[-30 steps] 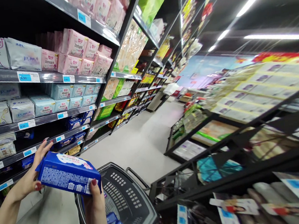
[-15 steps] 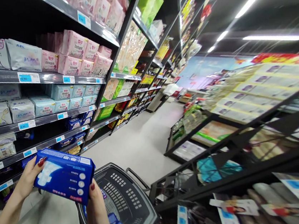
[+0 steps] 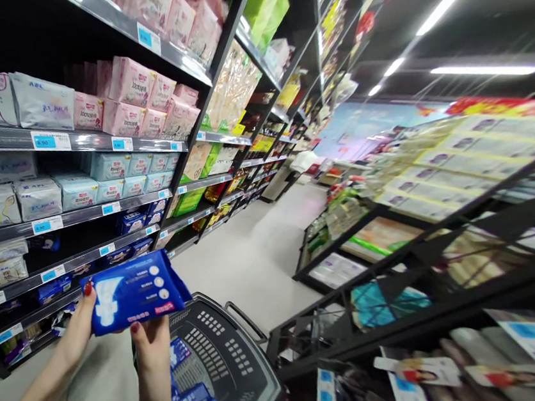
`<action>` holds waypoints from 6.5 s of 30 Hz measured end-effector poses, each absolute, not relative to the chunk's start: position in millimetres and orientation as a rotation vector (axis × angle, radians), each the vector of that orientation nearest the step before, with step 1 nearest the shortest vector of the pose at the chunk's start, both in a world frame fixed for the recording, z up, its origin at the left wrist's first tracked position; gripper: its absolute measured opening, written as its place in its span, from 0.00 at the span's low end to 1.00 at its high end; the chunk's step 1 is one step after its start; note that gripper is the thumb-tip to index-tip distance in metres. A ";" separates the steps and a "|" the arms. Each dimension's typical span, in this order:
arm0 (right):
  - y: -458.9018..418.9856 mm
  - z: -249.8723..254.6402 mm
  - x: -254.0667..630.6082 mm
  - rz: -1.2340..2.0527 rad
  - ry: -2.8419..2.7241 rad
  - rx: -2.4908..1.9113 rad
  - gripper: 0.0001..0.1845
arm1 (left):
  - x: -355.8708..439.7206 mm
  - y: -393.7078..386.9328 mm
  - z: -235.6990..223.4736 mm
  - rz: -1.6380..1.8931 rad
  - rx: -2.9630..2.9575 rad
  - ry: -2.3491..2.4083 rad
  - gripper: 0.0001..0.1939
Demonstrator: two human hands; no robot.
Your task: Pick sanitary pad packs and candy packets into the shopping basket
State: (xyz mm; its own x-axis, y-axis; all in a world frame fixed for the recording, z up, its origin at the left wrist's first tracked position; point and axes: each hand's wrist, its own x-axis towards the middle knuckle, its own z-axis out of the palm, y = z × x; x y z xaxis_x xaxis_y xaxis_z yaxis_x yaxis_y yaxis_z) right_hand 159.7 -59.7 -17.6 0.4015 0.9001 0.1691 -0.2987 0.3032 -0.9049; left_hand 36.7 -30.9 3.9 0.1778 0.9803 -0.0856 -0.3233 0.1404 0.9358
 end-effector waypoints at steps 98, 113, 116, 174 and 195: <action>-78.7 -2.3 171.8 0.947 -0.634 -1.063 0.36 | -4.0 -25.7 34.8 1.049 1.057 0.885 0.38; -79.0 -1.3 173.6 0.931 -0.646 -1.073 0.37 | -2.2 -26.9 35.5 1.049 1.066 0.907 0.37; -78.3 -2.9 174.7 0.929 -0.663 -1.069 0.37 | -2.7 -27.4 36.3 1.046 1.069 0.903 0.37; -77.5 -13.4 181.9 0.854 -0.726 -1.092 0.32 | -2.7 -27.0 34.6 1.030 1.123 0.899 0.37; -78.4 -9.8 179.0 0.887 -0.690 -1.107 0.37 | -2.5 -25.3 29.5 1.047 1.136 0.915 0.32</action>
State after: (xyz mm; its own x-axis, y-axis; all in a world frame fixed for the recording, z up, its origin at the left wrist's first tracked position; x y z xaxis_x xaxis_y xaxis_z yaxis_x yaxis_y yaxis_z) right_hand 179.0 -78.4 -9.8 0.4892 0.8712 0.0409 -0.2531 0.1866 -0.9493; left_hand -2.5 -25.3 29.5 0.2669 0.9626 -0.0457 -0.1744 0.0948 0.9801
